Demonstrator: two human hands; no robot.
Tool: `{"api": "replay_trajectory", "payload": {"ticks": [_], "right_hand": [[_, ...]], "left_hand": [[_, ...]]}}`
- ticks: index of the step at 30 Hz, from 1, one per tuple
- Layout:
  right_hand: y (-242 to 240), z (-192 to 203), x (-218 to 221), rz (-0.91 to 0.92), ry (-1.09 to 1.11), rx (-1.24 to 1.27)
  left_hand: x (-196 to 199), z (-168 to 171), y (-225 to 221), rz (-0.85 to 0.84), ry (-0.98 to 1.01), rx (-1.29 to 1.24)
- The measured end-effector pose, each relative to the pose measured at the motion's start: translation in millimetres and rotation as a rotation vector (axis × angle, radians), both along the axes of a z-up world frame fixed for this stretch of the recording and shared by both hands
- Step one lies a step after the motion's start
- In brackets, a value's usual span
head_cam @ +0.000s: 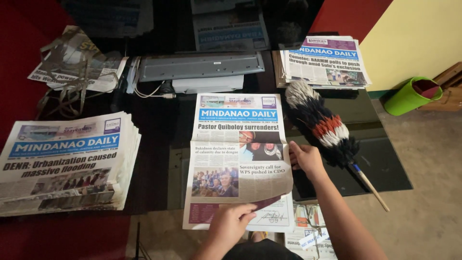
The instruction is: Dusting and organizing stacks of newspapers on a table.
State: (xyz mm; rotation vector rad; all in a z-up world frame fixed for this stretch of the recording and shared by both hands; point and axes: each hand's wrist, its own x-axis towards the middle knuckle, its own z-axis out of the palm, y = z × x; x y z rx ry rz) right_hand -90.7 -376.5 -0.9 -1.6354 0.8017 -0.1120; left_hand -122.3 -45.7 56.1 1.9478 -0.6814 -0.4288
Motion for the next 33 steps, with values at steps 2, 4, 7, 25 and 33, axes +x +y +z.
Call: {"api": "replay_trajectory", "payload": {"ticks": [2, 4, 7, 25, 33], "right_hand": [[2.3, 7.5, -0.5, -0.017, 0.015, 0.016], [0.7, 4.3, -0.7, -0.015, 0.02, 0.022], [-2.7, -2.1, 0.3, -0.014, 0.026, 0.031], [-4.1, -35.2, 13.8, 0.072, -0.002, -0.13], [42.9, 37.6, 32.6, -0.03, -0.019, 0.303]], "left_hand": [[2.4, -6.3, 0.2, 0.011, 0.055, 0.024], [3.7, -8.6, 1.4, 0.013, 0.096, 0.045], [6.7, -15.0, 1.0, 0.008, 0.144, 0.094], [22.9, -45.3, 35.0, 0.649, 0.023, -0.532], [34.2, -11.3, 86.9, 0.957, 0.002, -0.605]]}}
